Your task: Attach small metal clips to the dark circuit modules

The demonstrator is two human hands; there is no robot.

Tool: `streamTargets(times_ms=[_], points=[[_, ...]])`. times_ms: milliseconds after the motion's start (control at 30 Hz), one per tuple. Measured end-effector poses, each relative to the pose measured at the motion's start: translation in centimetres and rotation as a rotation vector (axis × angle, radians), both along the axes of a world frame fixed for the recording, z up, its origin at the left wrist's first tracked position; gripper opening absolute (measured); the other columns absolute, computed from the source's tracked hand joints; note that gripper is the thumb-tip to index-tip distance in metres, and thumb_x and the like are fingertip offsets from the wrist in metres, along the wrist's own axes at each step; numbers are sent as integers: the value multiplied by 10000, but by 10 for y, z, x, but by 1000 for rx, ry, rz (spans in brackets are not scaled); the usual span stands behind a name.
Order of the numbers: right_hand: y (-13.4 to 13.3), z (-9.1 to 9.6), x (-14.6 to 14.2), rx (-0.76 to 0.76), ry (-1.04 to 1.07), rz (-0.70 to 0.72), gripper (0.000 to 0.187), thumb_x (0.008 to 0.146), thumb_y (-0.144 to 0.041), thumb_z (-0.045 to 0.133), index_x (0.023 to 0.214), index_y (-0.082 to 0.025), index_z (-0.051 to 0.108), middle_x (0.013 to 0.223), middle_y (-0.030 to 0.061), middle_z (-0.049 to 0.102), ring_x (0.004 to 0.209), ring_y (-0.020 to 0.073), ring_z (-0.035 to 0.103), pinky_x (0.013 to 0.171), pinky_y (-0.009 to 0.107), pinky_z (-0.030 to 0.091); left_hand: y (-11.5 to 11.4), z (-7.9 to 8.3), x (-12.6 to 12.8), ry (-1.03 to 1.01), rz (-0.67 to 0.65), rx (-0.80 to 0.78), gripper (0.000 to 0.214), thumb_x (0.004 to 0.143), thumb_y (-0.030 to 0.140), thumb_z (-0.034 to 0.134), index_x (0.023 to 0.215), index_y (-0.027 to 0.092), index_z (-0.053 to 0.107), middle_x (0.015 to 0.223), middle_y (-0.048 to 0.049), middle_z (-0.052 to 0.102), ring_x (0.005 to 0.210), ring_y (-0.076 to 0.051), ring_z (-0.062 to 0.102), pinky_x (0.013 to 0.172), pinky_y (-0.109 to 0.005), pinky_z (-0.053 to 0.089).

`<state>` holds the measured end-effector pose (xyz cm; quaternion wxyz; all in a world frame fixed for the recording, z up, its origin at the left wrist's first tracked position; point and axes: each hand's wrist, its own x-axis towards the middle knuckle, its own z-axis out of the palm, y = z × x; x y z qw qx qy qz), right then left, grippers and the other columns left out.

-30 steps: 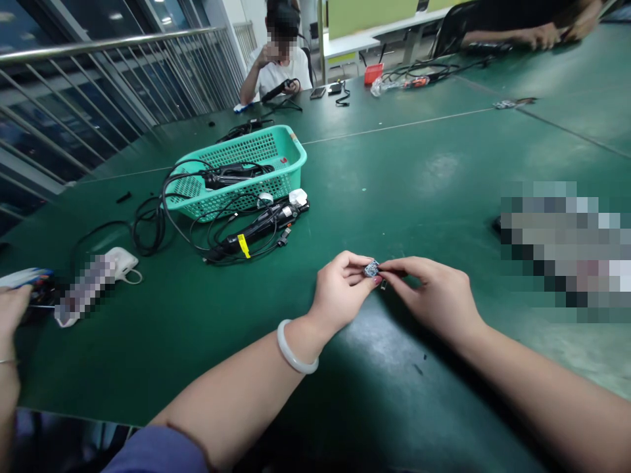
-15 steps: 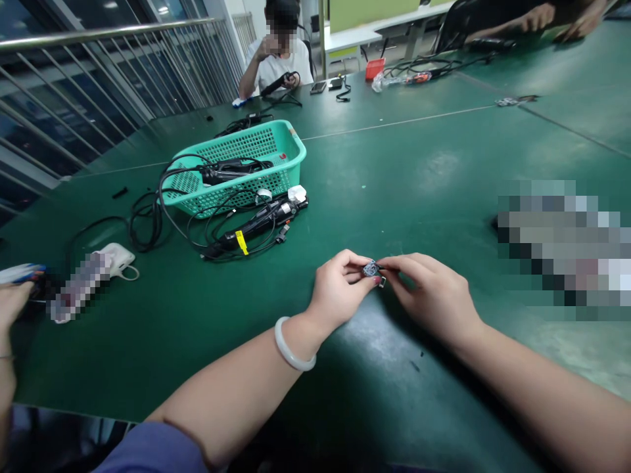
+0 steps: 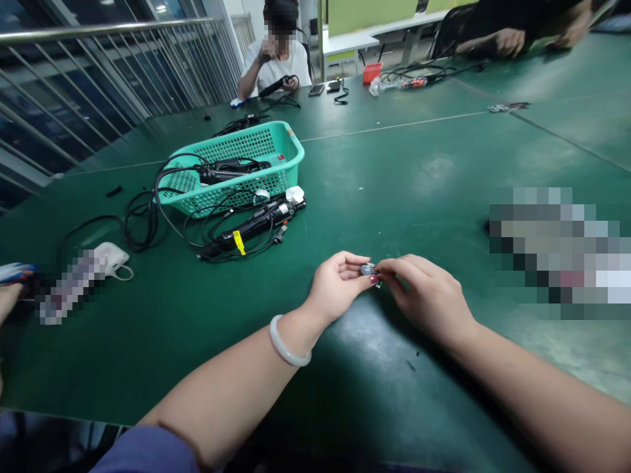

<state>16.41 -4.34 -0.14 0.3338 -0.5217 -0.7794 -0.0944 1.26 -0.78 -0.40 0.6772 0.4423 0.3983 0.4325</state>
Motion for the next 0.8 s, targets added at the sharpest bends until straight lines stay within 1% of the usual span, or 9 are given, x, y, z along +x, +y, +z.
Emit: streamTargets(times_ms=[200,300,400,533,667,733,800], points=[[1,4,-1,12,118,-21,76,860,-236,560,820,-235,625,760,10,679,694,146,633,603,267,481,4,1,-4,-127,-68,-94,372,520,151,821,830,127,616,778,-21,691,748,-105,650,847,-325,507],[2,6,0,28,140,-1,90,855,-249,573,785,-238,630,766,16,687,712,155,639,634,280,497,4,4,-5,-185,-91,-165,346,561,180,806,857,133,632,776,-19,683,728,-91,637,838,-308,506],[1,6,1,44,143,33,92,854,-223,570,802,-234,644,786,22,688,724,151,637,652,281,508,4,5,-6,-205,-104,-218,329,600,198,785,889,137,639,786,-20,675,730,-84,631,826,-288,506],[0,5,0,50,129,38,87,851,-222,572,830,-233,656,805,25,690,729,151,636,656,282,514,4,4,-4,-223,-107,-170,363,582,161,790,905,134,627,794,-10,671,763,-81,626,841,-283,497],[-1,8,0,41,152,74,99,842,-191,575,841,-222,669,816,24,702,737,144,640,667,273,513,4,1,-3,-220,-85,-134,381,566,162,801,894,130,611,762,-5,669,736,-83,628,818,-286,499],[0,9,4,7,193,40,93,833,-204,588,848,-219,679,812,21,712,741,150,649,667,274,512,4,1,-3,-221,-62,-151,397,560,177,807,897,132,601,770,-10,673,733,-89,640,810,-284,499],[3,9,11,-58,243,-19,87,820,-230,605,842,-223,689,792,14,718,721,157,656,648,279,509,5,1,-3,-220,-53,-175,420,546,191,816,896,133,591,788,-20,678,735,-103,655,794,-281,498]])
